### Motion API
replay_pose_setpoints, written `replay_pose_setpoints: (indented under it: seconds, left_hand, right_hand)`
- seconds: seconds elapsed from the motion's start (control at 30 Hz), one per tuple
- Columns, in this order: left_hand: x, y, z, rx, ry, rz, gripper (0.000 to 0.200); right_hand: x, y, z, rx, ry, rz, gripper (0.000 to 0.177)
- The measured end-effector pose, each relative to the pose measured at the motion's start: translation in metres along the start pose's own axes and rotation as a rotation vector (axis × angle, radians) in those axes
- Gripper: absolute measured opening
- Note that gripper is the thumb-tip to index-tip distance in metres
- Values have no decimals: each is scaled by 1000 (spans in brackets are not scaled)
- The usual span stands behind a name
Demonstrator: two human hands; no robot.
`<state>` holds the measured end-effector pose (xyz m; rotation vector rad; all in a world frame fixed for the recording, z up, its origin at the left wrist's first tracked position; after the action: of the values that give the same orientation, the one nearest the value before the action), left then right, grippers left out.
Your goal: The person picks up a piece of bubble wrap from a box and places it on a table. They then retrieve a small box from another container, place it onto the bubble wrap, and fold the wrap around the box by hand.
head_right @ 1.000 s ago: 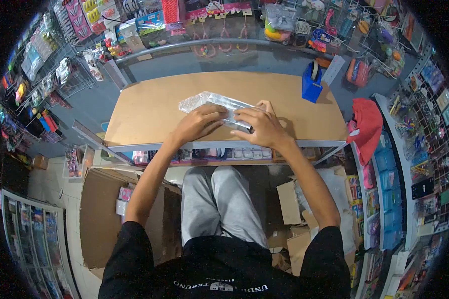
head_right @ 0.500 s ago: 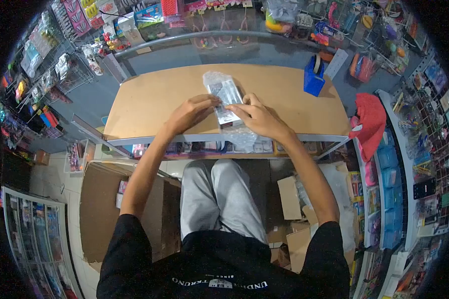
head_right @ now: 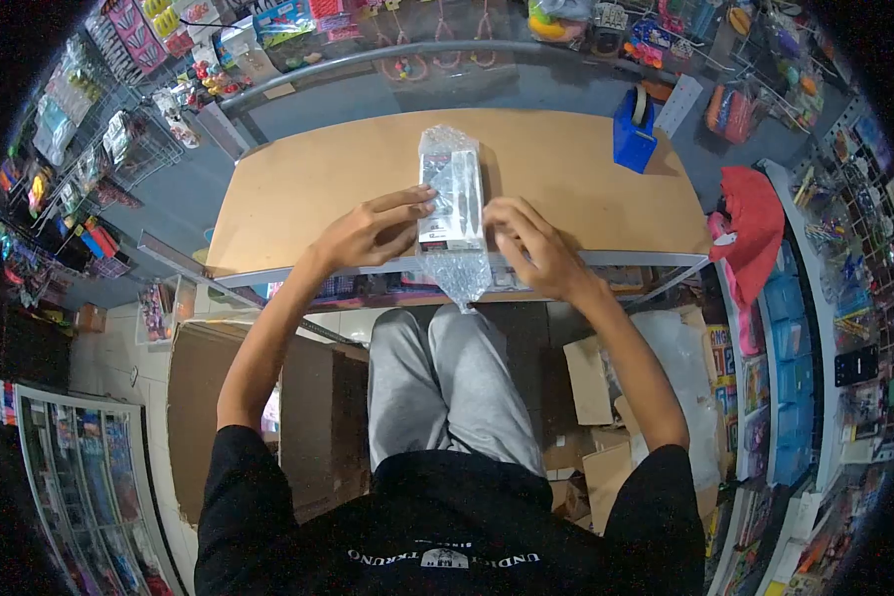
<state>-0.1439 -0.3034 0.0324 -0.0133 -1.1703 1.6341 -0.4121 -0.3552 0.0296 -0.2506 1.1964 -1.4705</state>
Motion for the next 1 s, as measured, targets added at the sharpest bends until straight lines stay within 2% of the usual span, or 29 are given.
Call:
replay_pose_setpoints:
  seconds: [0.13, 0.27, 0.33, 0.47, 0.63, 0.83, 1.0]
  left_hand:
    - [1, -2, -3, -49, -55, -5, 46]
    - [-1, -2, -3, -94, -105, -61, 55]
    - [0, -2, -3, -74, -69, -35, 52]
    - [-2, 0, -4, -37, -31, -13, 52]
    - [-2, 2, -4, -46, -92, -27, 52]
    - [0, 4, -5, -37, -87, -44, 54]
    - [6, 5, -7, -25, -102, -29, 59]
  right_hand:
    - [-12, -3, -11, -9, -212, -347, 37]
    - [-9, 10, -14, 58, -244, -454, 41]
    - [-6, 18, -16, 134, -292, -516, 41]
    - [-5, 22, -17, 190, -326, -506, 34]
    - [-12, 14, -11, 281, -391, -473, 30]
    - [-16, 13, 5, 349, -320, -435, 15]
    - [-20, 19, 14, 388, -156, -349, 10]
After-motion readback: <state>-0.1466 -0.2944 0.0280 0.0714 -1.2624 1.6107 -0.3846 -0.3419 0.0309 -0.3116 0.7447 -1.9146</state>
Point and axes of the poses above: each hand's wrist, its own z-axis towards the middle knuckle, its own y-axis out of the palm, x = y × z, the point moved 3 cm from there along z, towards the middle knuckle, and after that the axes turned 14 degrees about -z, right-handed, at the moved point
